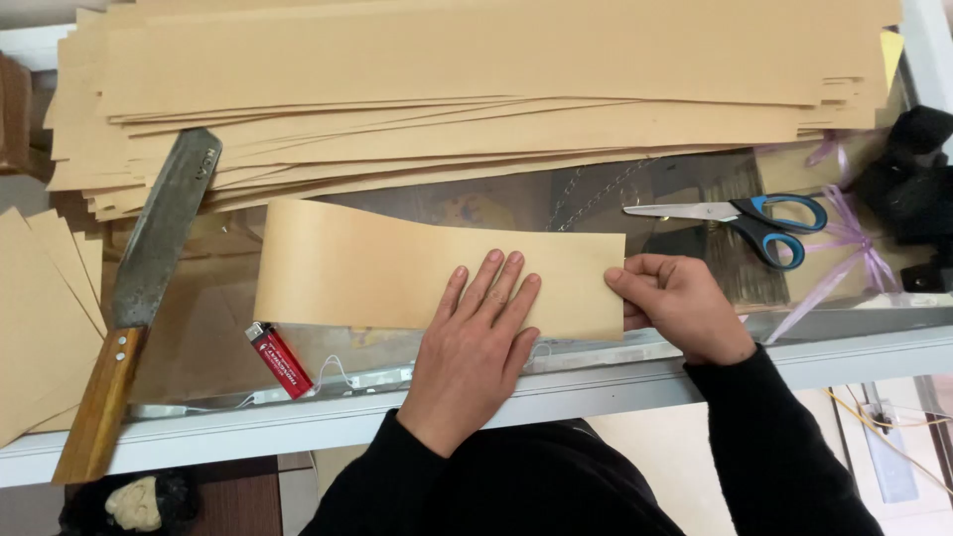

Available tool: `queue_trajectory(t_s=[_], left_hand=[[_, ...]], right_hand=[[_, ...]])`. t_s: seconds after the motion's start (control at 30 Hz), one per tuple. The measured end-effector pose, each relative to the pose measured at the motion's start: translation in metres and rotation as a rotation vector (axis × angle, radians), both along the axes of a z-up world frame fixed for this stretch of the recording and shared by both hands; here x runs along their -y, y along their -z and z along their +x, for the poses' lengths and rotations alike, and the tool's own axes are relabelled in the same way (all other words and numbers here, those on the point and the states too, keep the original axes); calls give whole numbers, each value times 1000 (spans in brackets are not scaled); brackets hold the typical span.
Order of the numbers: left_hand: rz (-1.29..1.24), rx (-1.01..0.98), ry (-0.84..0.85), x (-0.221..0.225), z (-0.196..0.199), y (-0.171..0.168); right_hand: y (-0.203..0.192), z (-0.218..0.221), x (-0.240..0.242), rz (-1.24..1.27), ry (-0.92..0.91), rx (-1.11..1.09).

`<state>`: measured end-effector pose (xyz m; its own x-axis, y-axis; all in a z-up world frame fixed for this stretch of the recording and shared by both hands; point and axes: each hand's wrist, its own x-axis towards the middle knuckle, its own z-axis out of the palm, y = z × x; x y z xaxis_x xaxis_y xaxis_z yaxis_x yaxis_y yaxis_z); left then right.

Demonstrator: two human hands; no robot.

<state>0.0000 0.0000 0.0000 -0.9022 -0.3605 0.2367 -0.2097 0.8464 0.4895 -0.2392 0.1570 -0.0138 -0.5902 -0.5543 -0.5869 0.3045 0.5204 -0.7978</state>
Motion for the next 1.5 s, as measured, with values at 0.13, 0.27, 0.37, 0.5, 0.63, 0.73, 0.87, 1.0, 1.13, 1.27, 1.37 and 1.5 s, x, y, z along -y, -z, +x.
queue_trajectory(t_s=[0.13, 0.27, 0.37, 0.5, 0.63, 0.73, 0.87, 1.0, 1.13, 1.27, 1.37, 1.5], left_hand=[[-93, -17, 10, 8, 3, 2], [-308, 212, -44, 35, 19, 16], [-303, 201, -93, 46, 39, 14], [-279, 195, -105, 57, 64, 11], [-271, 223, -154, 75, 89, 11], [-277, 233, -174, 81, 101, 11], [-242, 181, -153, 84, 106, 5], [-224, 141, -138, 87, 110, 1], [-208, 159, -157, 91, 117, 5], [-212, 178, -145, 90, 118, 6], [-194, 156, -147, 90, 117, 4], [-209, 152, -142, 91, 118, 7]], right_hand=[[-3, -10, -7, 8, -26, -20], [-25, -34, -29, 211, -88, -218], [-23, -56, -55, 265, -77, -222], [-19, -68, -69, 294, -112, -242], [-16, -71, -72, 261, -130, -218], [-15, -72, -70, 294, -99, -178], [-6, -80, -74, 295, -99, -175], [6, -90, -82, 254, -96, -170], [-2, -89, -77, 320, -115, -174], [-4, -93, -72, 397, -123, -180], [-30, -75, -54, 686, -242, -372], [-16, -72, -66, 1220, -559, -1138]])
